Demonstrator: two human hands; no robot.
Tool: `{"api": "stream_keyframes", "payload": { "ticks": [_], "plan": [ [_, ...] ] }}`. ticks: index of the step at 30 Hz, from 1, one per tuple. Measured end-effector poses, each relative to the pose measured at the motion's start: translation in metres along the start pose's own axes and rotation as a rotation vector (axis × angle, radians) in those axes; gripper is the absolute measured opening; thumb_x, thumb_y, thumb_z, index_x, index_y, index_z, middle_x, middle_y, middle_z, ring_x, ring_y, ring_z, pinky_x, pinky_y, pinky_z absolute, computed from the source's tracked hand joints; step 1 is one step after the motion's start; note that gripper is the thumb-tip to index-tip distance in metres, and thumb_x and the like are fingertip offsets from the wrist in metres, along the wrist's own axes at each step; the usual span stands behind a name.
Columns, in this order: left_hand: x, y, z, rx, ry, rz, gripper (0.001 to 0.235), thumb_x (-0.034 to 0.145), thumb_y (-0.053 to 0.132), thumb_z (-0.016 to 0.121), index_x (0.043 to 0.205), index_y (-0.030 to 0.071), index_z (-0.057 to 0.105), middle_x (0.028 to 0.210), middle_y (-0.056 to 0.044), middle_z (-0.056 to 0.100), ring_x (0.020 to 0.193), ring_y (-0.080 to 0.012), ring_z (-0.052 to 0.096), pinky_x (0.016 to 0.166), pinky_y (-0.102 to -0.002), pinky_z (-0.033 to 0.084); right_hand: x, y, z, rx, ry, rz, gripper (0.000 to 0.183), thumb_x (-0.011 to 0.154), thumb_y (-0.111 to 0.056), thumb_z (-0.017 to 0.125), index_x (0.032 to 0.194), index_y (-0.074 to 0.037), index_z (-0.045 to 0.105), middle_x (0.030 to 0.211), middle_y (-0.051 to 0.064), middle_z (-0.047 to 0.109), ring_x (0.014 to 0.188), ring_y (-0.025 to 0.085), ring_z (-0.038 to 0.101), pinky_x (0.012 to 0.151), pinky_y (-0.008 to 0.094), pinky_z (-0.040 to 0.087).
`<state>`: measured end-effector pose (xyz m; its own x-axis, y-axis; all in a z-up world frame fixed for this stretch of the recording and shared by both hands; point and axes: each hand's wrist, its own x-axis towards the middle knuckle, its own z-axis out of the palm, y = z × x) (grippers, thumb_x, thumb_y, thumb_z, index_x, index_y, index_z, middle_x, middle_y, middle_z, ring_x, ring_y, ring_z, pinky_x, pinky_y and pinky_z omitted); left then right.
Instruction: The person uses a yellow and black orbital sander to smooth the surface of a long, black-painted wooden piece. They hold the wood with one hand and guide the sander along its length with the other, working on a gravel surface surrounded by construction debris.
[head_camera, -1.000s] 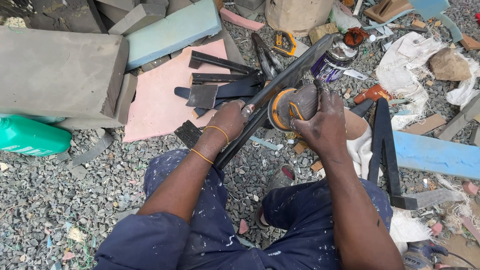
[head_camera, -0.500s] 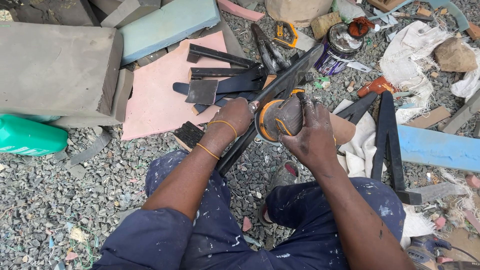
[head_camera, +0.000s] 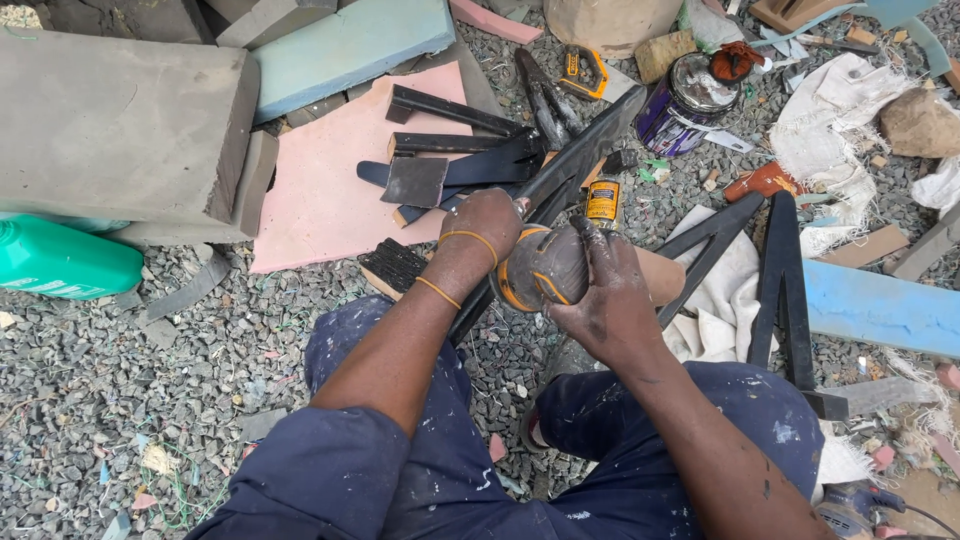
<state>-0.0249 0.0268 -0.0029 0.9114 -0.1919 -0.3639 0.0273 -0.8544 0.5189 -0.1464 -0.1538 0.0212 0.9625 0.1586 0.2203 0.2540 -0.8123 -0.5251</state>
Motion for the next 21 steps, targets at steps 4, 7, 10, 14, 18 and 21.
{"api": "stream_keyframes", "payload": {
  "ticks": [4,7,10,14,18,21],
  "plan": [
    [-0.001,0.002,-0.006,0.06,0.05,-0.013,0.047,0.103,0.036,0.044,0.112,0.0,0.072,0.104,-0.024,0.074,0.113,-0.0429,0.069,0.097,-0.059,0.054,-0.005,-0.009,0.004,-0.031,0.004,-0.131,0.094,0.068,-0.024,0.082,0.151,-0.001,0.045,0.108,0.026,0.055,0.104,0.05,0.059,0.084,0.059,0.054],
    [-0.003,0.002,-0.009,0.091,0.045,-0.015,0.046,0.103,0.036,0.044,0.111,0.001,0.072,0.104,-0.022,0.074,0.113,-0.0415,0.069,0.097,-0.058,0.054,-0.01,-0.018,0.004,-0.027,0.0,-0.168,0.089,0.07,-0.024,0.082,0.148,0.001,0.048,0.106,0.025,0.056,0.101,0.048,0.06,0.081,0.058,0.055],
    [-0.004,0.002,-0.012,0.107,0.045,-0.017,0.046,0.103,0.036,0.044,0.111,0.002,0.073,0.105,-0.021,0.075,0.113,-0.0398,0.069,0.098,-0.057,0.054,-0.015,-0.023,0.009,-0.039,0.005,-0.202,0.089,0.069,-0.024,0.083,0.147,0.001,0.05,0.104,0.024,0.056,0.099,0.047,0.061,0.078,0.057,0.056],
    [-0.006,0.003,-0.017,0.132,-0.007,-0.012,0.041,0.1,0.032,0.047,0.113,0.003,0.073,0.107,-0.019,0.075,0.116,-0.0378,0.069,0.101,-0.057,0.052,-0.021,-0.025,0.013,-0.044,-0.051,-0.218,0.095,0.066,-0.028,0.086,0.149,-0.001,0.049,0.105,0.024,0.056,0.101,0.047,0.061,0.079,0.058,0.057],
    [-0.014,0.007,-0.024,0.141,-0.032,0.008,0.04,0.1,0.03,0.047,0.113,0.002,0.073,0.107,-0.02,0.075,0.117,-0.0393,0.068,0.101,-0.058,0.052,-0.018,-0.03,0.007,-0.056,-0.051,-0.209,0.09,0.068,-0.027,0.085,0.146,0.001,0.05,0.104,0.024,0.056,0.099,0.047,0.061,0.076,0.057,0.057],
    [-0.017,0.008,-0.026,0.136,-0.035,0.026,0.04,0.099,0.031,0.047,0.11,0.004,0.074,0.105,-0.019,0.076,0.114,-0.0393,0.069,0.099,-0.058,0.053,-0.01,-0.019,0.005,0.03,-0.053,-0.171,0.089,0.073,-0.023,0.082,0.149,0.003,0.045,0.106,0.027,0.056,0.1,0.052,0.061,0.077,0.061,0.056]
  ]
}}
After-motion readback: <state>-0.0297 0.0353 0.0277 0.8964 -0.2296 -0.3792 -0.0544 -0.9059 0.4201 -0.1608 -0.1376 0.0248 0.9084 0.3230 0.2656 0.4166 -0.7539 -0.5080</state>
